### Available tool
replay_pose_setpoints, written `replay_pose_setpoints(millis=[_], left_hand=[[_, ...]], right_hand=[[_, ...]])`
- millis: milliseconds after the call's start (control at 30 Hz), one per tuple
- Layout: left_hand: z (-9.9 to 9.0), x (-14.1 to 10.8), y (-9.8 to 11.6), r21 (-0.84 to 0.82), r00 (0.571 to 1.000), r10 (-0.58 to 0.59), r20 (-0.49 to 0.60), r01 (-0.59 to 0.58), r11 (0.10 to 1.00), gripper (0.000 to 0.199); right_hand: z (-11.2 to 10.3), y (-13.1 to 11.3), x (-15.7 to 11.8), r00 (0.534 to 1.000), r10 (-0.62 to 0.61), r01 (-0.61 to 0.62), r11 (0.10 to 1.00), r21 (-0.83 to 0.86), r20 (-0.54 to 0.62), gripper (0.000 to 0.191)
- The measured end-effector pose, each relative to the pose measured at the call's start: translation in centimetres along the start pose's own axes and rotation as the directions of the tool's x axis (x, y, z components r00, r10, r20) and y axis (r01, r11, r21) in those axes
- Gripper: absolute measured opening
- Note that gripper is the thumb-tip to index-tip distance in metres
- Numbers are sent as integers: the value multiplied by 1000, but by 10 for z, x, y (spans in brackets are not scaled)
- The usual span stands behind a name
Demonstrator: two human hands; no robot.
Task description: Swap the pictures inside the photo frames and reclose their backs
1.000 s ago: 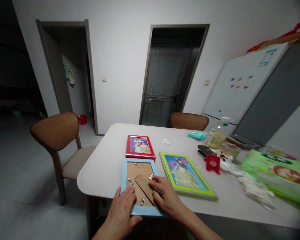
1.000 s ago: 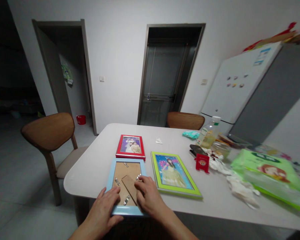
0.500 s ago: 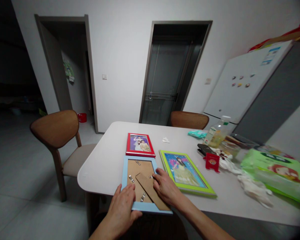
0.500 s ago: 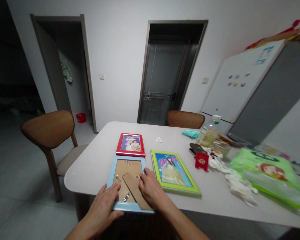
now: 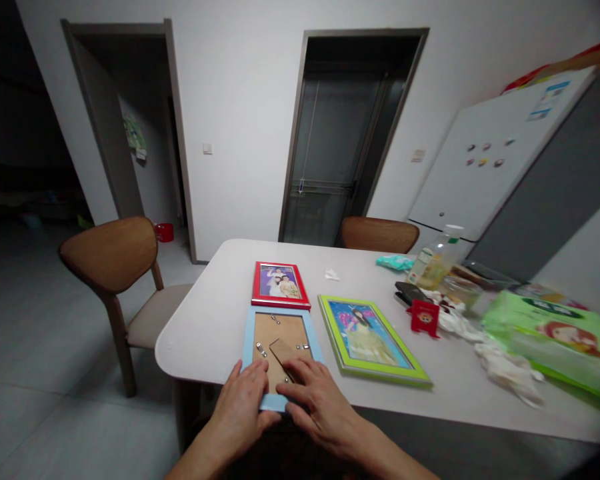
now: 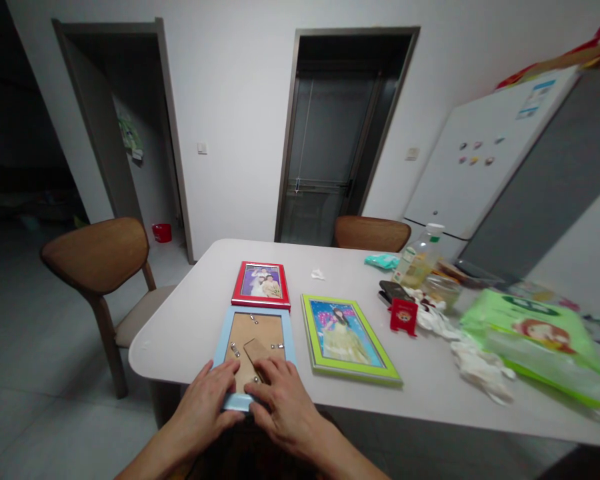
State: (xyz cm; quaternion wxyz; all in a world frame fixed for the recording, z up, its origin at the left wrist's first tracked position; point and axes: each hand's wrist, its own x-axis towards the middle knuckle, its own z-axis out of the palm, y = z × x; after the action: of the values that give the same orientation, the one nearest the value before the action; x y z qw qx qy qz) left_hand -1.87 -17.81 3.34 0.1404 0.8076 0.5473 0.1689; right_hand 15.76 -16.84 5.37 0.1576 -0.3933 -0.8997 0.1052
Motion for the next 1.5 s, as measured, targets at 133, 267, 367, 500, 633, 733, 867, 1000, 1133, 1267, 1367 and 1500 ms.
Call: replay_pose_setpoints(millis=[133,267,367,500,633,733,867,1000,1133,1267,1367,1500], left_hand=[[-1,0,1,-14,1000,-1,-10,0,1000,44],[-2,0,0,-25,1000,11,-5,-11,1000,36],[-2,0,-1,-29,1000,16,-10,-17,999,34],[-1,1,-2,-30,1000,17,-18,-17,999,44],[2,1,-5,-28,998,42,-44,-44,999,58],[4,1,-6,-25,998,49,-34,-50,998,54],[3,1,-6,-31,999,39,-37,-40,999,55],[3,-1,-6,-39,998,28,-47,-30,999,54],[4,-2,-7,-67,999,21,-47,-24,997,45],[5,-1,-8,-84,999,9,-48,-13,996,41],[5,0,-7,-83,999,-7,-47,3,997,47],[6,-1,-4,-68,999,-35,-27,33,997,56]], right_hand=[[-1,0,-2,1000,0,0,1000,22,-5,27],[-1,4,3,1000,-12,12,999,51,-11,30],[3,10,21,997,18,-13,998,65,-78,31],[13,15,52,994,60,-59,998,12,-91,28],[20,17,69,997,64,-65,997,-31,-35,26],[24,17,71,998,67,-67,998,-21,-22,28],[28,16,69,998,64,-65,998,-15,-20,27],[30,19,71,998,37,-36,999,11,-54,24],[29,39,86,959,225,-218,974,62,-174,28],[29,63,108,887,417,-414,908,57,-199,27],[34,72,120,851,487,-487,872,55,-196,24],[39,77,130,790,575,-578,814,54,-212,20]])
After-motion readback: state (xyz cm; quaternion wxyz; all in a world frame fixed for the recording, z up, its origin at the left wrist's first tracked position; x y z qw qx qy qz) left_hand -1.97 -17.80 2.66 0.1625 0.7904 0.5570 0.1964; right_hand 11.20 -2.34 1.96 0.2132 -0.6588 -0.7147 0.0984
